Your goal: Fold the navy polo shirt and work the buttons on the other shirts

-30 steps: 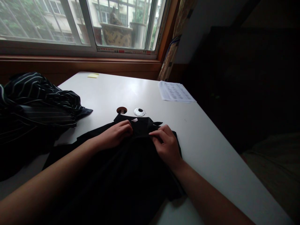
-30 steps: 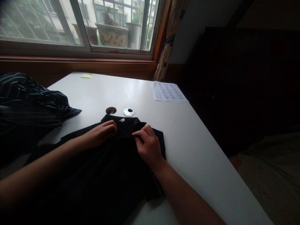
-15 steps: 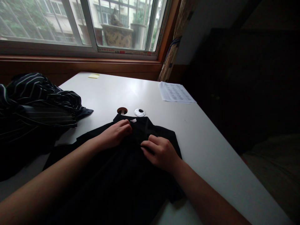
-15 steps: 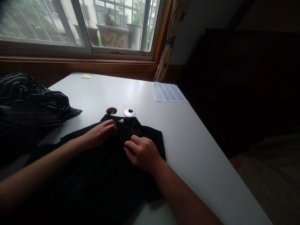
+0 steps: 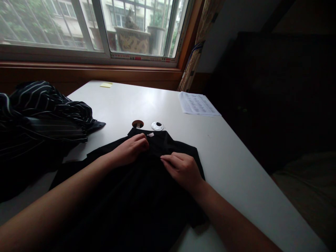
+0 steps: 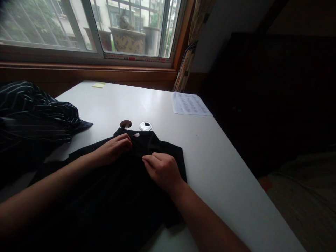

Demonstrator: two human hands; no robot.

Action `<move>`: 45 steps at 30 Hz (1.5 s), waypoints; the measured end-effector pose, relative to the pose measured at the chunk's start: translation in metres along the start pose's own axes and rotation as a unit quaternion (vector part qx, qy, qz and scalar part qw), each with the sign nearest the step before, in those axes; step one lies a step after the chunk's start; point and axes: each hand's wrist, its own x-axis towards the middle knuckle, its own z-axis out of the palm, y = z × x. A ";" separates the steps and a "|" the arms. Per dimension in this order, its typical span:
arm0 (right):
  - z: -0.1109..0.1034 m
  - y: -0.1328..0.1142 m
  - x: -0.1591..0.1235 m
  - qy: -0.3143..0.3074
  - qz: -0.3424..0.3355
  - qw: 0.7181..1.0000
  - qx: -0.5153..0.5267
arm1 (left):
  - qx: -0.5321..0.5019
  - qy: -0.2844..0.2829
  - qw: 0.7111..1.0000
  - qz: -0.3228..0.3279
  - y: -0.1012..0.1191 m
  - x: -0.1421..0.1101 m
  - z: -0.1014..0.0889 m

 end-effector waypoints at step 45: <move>-0.018 -0.003 0.004 0.146 0.146 0.969 0.133 | 0.222 -0.179 0.953 -0.102 0.108 -0.019 -0.027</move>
